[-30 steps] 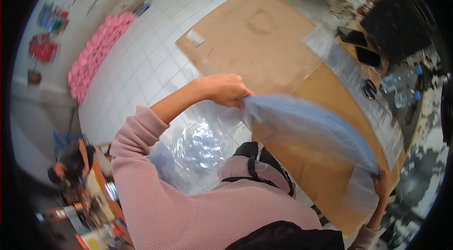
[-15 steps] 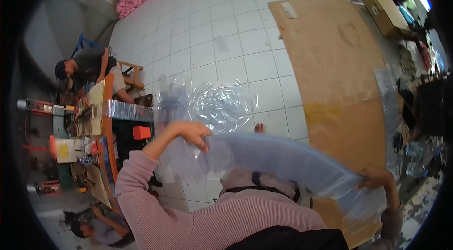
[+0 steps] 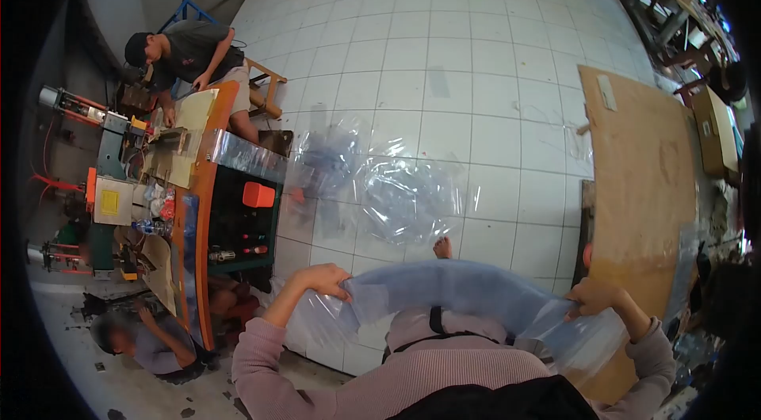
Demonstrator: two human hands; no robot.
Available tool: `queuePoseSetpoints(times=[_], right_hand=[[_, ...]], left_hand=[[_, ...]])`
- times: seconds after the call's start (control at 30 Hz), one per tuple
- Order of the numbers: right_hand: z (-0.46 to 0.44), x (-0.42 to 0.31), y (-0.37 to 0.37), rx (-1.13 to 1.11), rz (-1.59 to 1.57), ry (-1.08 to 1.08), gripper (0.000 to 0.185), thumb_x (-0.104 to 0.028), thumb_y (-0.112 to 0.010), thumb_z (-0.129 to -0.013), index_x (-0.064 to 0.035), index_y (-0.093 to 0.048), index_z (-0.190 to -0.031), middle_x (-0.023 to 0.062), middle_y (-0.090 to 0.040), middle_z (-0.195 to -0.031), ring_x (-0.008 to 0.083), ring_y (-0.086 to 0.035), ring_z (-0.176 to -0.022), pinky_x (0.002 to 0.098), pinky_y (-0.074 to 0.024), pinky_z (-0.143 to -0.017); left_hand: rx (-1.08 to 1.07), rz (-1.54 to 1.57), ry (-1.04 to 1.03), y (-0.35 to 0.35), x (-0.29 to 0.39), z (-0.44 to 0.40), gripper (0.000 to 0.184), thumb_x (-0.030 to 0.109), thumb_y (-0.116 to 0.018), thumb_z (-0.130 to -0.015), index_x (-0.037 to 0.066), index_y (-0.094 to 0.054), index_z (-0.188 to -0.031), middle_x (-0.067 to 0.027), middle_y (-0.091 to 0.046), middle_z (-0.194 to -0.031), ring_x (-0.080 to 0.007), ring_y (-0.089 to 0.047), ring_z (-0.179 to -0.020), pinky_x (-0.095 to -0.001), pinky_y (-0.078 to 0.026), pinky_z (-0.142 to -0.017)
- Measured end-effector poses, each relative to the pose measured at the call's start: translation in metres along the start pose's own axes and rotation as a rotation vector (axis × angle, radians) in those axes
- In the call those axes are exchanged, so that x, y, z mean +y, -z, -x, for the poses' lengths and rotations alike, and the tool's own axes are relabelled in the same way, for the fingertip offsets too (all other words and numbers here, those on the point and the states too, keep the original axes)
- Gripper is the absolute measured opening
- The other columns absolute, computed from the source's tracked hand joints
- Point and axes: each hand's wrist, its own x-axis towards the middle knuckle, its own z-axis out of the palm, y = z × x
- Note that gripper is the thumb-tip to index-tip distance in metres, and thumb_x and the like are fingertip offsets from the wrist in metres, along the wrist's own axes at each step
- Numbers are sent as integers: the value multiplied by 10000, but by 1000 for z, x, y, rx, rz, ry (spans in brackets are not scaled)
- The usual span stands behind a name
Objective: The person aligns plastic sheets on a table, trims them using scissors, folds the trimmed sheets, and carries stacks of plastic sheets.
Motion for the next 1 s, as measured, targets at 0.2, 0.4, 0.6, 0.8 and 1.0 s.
queuePoseSetpoints(times=[0.2,0.4,0.6,0.8,1.0], right_hand=[[-85,-22,48,99,77,109,305,-294,-653,-717,-60,-637,-911,158,-627,-756,334,-604,-737,392,-462,-651],[-210,-4,48,176,19,-231,307,-227,-668,-673,-86,-650,-946,159,-636,-916,339,-592,-904,423,-478,-792],[-313,93,91,56,94,-193,363,-275,-692,-661,-80,-643,-963,151,-641,-921,322,-591,-928,419,-477,-795],[-411,200,115,68,77,-185,368,-330,-714,-655,-60,-659,-899,100,-653,-723,230,-606,-666,343,-445,-594],[-541,317,157,17,-4,42,397,-360,-735,-635,-41,-671,-862,106,-667,-763,231,-634,-706,337,-473,-630]], left_hand=[[34,-59,46,19,-61,-26,473,419,-660,-699,62,-613,-1006,-171,-638,-859,-340,-600,-833,-392,-465,-718],[94,-149,119,24,-85,-98,439,380,-662,-685,84,-623,-1007,-157,-638,-915,-322,-598,-881,-409,-471,-753],[93,-173,152,25,-117,-192,403,348,-666,-683,109,-627,-1004,-133,-640,-940,-305,-598,-906,-410,-477,-769],[172,-153,193,41,-193,-288,422,357,-664,-679,106,-616,-1015,-126,-632,-975,-307,-591,-924,-421,-473,-769],[240,-315,215,93,-292,-391,448,401,-667,-667,107,-621,-1002,-141,-635,-941,-324,-594,-893,-410,-468,-760]])
